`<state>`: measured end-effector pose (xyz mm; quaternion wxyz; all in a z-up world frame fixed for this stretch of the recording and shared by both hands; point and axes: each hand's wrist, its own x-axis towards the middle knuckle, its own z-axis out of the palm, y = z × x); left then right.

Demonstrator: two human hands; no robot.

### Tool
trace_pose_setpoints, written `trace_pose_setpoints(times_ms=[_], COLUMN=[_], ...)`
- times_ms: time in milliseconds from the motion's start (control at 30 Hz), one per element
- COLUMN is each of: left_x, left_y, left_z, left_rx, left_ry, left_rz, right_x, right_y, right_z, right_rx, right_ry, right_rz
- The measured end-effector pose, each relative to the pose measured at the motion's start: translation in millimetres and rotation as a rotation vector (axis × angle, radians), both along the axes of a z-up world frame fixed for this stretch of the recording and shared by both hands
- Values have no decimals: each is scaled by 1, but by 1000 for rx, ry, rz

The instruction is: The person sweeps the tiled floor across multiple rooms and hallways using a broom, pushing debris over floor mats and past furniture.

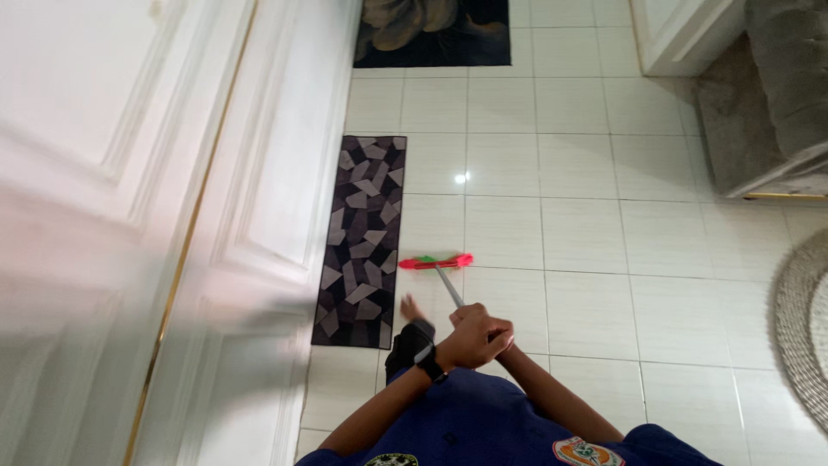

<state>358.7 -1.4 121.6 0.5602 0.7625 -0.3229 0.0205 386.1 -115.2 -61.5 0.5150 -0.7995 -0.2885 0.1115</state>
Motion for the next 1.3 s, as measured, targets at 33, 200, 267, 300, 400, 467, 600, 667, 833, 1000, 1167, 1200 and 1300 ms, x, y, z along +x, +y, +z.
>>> trace_pose_setpoints(times_ms=[33, 200, 267, 300, 400, 467, 600, 667, 833, 1000, 1167, 1200, 1300], left_x=[3, 29, 50, 60, 113, 153, 227, 246, 307, 334, 360, 366, 387], left_y=[2, 16, 21, 25, 47, 72, 124, 154, 213, 229, 214, 213, 220], left_z=[-2, -42, -71, -86, -125, -145, -176, -180, -128, -30, -12, -16, -32], left_rx=[5, 65, 16, -7, 262, 253, 349, 390, 369, 119, 124, 148, 104], left_ry=[54, 60, 7, -16, 80, 34, 43, 34, 181, -12, 7, -55, 114], left_rz=[-15, -80, -104, -111, -201, -182, -224, -195, -211, -202, -187, -151, -241], right_x=[1, 40, 68, 84, 135, 175, 260, 285, 337, 346, 361, 368, 378], right_y=[1, 10, 17, 21, 48, 72, 133, 155, 205, 217, 210, 208, 208], right_z=[0, -2, -8, -12, -23, -28, -36, -35, -25, -22, -25, -26, -30], right_rx=[16, 0, 73, 89, 84, 62, -40, -53, -82, -208, -221, -189, -104], right_ry=[-93, -23, -117, -159, -201, -219, -283, -316, -323, -20, -13, -33, -85], right_rz=[-19, 94, 127, 145, 125, 120, 274, 330, 244, -45, -128, -127, -99])
